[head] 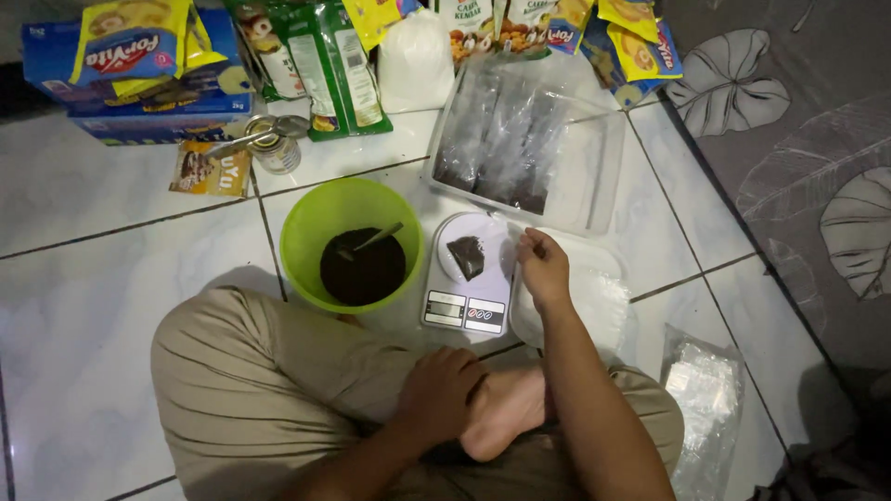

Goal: Packaging and weighing dark powder into small plastic bags using a spoon and a digital scale.

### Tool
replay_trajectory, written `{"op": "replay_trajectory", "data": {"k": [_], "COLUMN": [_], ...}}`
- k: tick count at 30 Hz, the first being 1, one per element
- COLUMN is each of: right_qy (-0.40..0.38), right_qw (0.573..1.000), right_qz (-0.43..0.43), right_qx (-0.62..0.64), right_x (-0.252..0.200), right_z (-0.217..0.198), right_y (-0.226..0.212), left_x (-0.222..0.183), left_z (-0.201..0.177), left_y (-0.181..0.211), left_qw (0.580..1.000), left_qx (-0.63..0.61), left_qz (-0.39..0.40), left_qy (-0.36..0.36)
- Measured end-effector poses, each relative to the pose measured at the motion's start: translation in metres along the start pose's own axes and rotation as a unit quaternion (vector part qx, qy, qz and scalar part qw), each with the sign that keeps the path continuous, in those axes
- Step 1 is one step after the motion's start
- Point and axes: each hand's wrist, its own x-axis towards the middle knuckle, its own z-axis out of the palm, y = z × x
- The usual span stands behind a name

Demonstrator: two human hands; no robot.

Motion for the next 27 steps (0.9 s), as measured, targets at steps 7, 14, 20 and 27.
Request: {"op": "replay_trajectory", "data": {"k": [7, 14, 20, 27], "right_qy": [-0.008, -0.010, -0.021, -0.058], "right_qw": [0.999, 0.998, 0.998, 0.997], "right_qz": [-0.008, 0.003, 0.057, 0.022], "right_qx": [-0.045, -0.057, -0.031, 0.041], "right_x": [-0.001, -0.005, -0.012, -0.005], "right_z": [-0.002, -0.002, 0.005, 0.015], "right_y": [-0.001, -0.006, -0.014, -0.004], "left_x": [-0.002, -0.002, -0.003, -0.001], "left_z": [-0.004, -0.004, -0.001, -0.008], "left_y": [0.004, 0.003, 0.002, 0.003], "left_qw": [1.000, 0.999, 1.000, 1.000], "left_qx": [-0.010, 0.016, 0.000, -0.003], "left_qz": [-0.009, 0.001, -0.018, -0.014], "left_qy": [0.021, 0.037, 0.026, 0.007]}}
